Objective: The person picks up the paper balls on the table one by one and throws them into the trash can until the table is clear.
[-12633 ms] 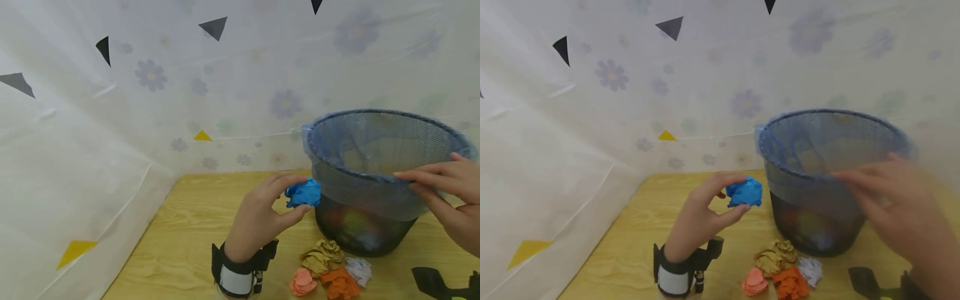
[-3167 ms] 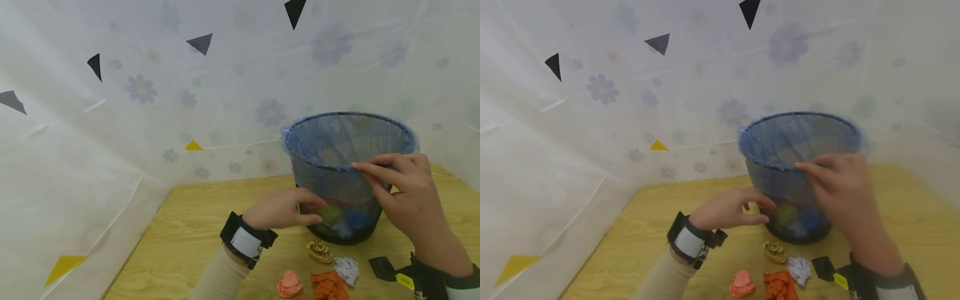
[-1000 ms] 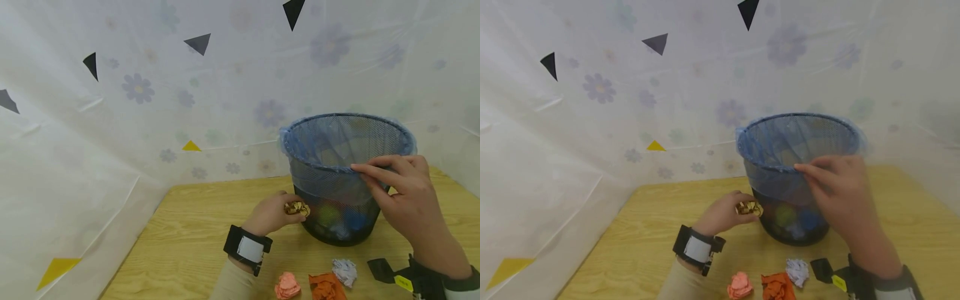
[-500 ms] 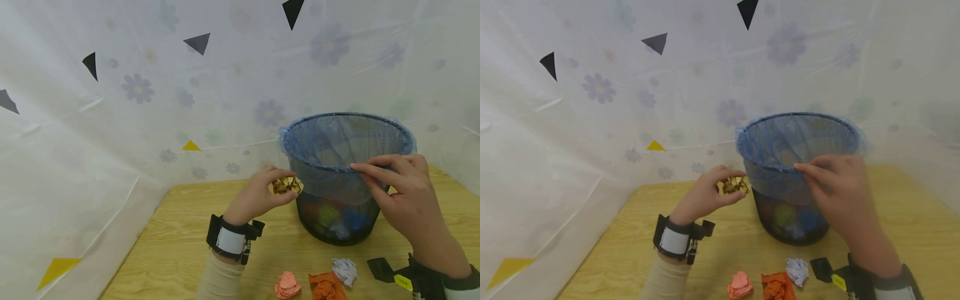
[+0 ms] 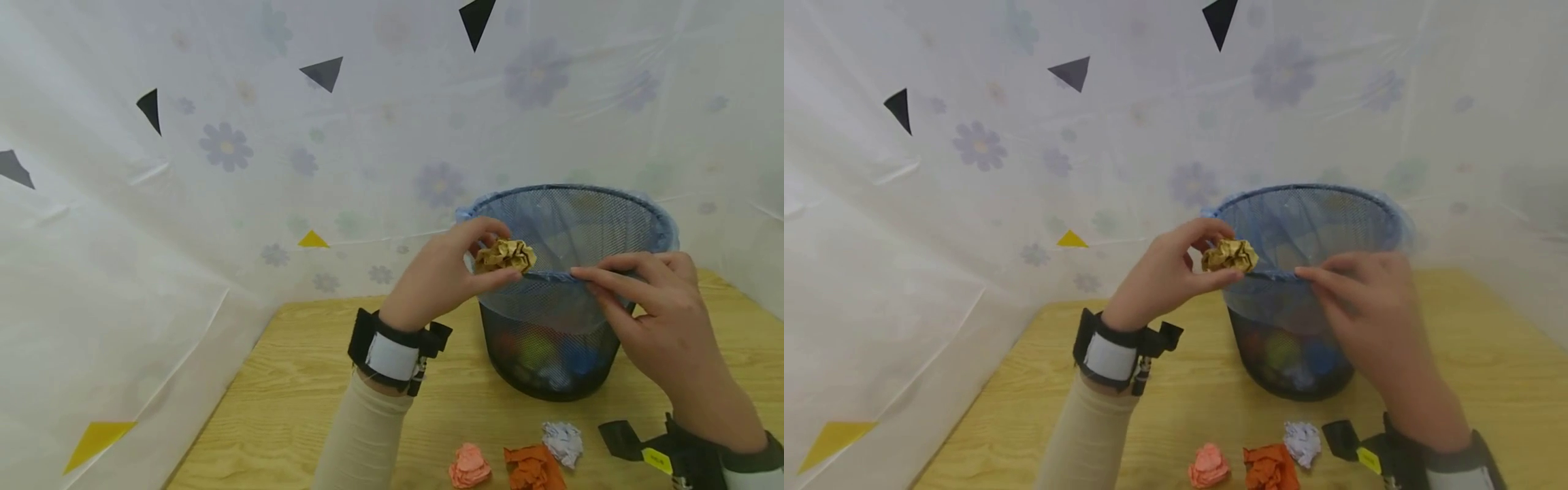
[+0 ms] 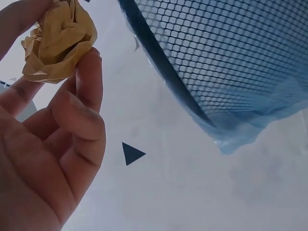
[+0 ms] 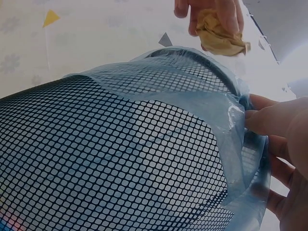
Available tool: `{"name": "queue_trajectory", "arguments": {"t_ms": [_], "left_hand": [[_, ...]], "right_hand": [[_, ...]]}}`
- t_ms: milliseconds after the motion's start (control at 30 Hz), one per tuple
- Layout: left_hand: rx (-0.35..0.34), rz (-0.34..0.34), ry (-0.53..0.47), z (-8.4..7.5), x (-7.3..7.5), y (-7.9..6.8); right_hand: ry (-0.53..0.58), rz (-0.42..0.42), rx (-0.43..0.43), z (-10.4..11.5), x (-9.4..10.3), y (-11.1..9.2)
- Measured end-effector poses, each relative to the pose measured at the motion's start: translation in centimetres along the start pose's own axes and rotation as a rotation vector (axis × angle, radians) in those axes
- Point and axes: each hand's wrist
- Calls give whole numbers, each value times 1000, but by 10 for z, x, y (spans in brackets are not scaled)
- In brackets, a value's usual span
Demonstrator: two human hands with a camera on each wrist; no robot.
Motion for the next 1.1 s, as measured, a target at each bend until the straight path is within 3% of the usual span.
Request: {"name": "queue_trajectory", "arguments": {"t_ms": [233, 500, 833, 1000, 1100], "left_hand": [[-4, 44, 44, -7, 3, 24], [-5, 96, 53, -20, 9, 57], [84, 242, 49, -31, 3, 105], [123, 320, 4, -28, -3, 113], [137, 330, -23, -24, -3, 110]], "right_hand": [[16, -59, 20, 0, -3, 2], [12, -64, 21, 3, -2, 3], [41, -72, 19, 5, -4, 2], [58, -67, 10, 7, -8, 2], [69, -66, 18, 9, -11, 3]]}}
Point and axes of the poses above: each hand's wrist, its own y-axis towards the middle knuckle, its own x-axis out of the back of the hand, z = x × y, and after that the axes turned 2 degrees about -z, right-handed
